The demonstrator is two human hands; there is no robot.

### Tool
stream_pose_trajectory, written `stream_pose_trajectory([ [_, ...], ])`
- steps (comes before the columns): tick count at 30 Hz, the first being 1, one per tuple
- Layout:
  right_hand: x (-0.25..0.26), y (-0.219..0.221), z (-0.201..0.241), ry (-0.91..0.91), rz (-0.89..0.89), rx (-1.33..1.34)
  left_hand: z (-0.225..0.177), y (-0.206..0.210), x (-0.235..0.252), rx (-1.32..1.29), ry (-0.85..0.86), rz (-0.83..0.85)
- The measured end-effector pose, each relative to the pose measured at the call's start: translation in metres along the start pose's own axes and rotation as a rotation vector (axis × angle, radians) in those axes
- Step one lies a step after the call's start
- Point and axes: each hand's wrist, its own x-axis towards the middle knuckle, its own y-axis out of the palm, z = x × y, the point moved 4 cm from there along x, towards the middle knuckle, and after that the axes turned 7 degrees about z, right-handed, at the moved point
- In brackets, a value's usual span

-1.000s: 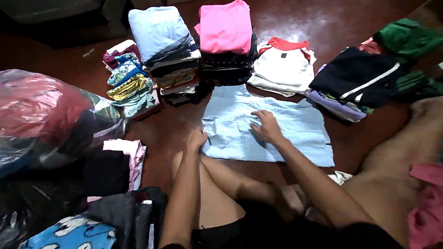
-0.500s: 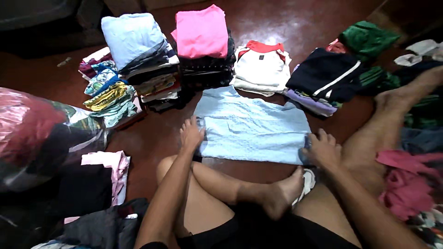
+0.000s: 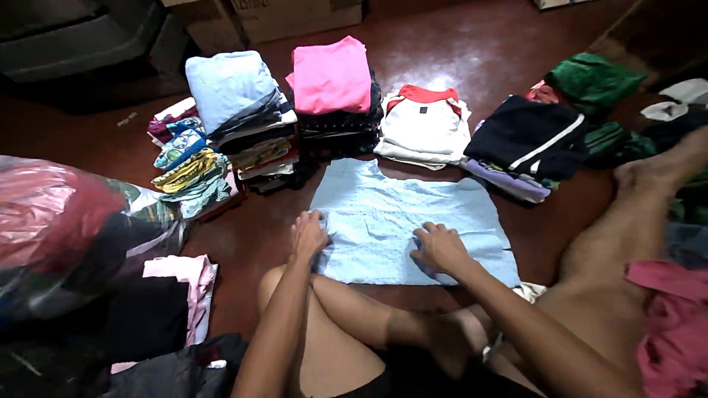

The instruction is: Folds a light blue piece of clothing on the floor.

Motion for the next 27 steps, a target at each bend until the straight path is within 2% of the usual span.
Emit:
stream_pose_trajectory([
  [2,0.020,0.004,0.010,-0.109,-0.004,0.004,-0.008,0.013,0.012,0.028,0.239,0.026],
  [3,0.028,0.009,0.014,-0.132,0.028,-0.010,-0.008,0.022,0.015,0.068,0.252,0.102],
  [5,0.036,0.009,0.022,-0.109,0.118,-0.043,-0.004,0.028,0.014,0.074,0.145,0.218],
  [7,0.043,-0.011,0.028,-0.058,0.187,-0.048,-0.001,0.018,0.012,0.036,0.059,0.133],
  [9,0.057,-0.036,0.025,-0.031,0.170,0.026,-0.002,0.007,0.012,-0.008,0.042,0.000],
  [13,0.091,-0.075,-0.019,0.047,-0.129,0.190,-0.010,-0.018,0.029,-0.036,0.086,-0.083],
  [17,0.101,-0.090,-0.084,0.097,-0.318,0.136,-0.016,-0.033,0.077,-0.136,0.050,-0.077],
  [22,0.101,-0.081,-0.133,0.096,-0.216,-0.056,-0.051,-0.034,0.132,-0.354,-0.063,-0.257],
  [24,0.103,-0.084,-0.136,0.114,-0.171,-0.068,-0.065,-0.032,0.145,-0.464,-0.150,-0.232],
  [27,0.102,-0.094,-0.140,0.019,-0.158,-0.066,-0.078,-0.035,0.155,-0.547,-0.207,-0.105],
])
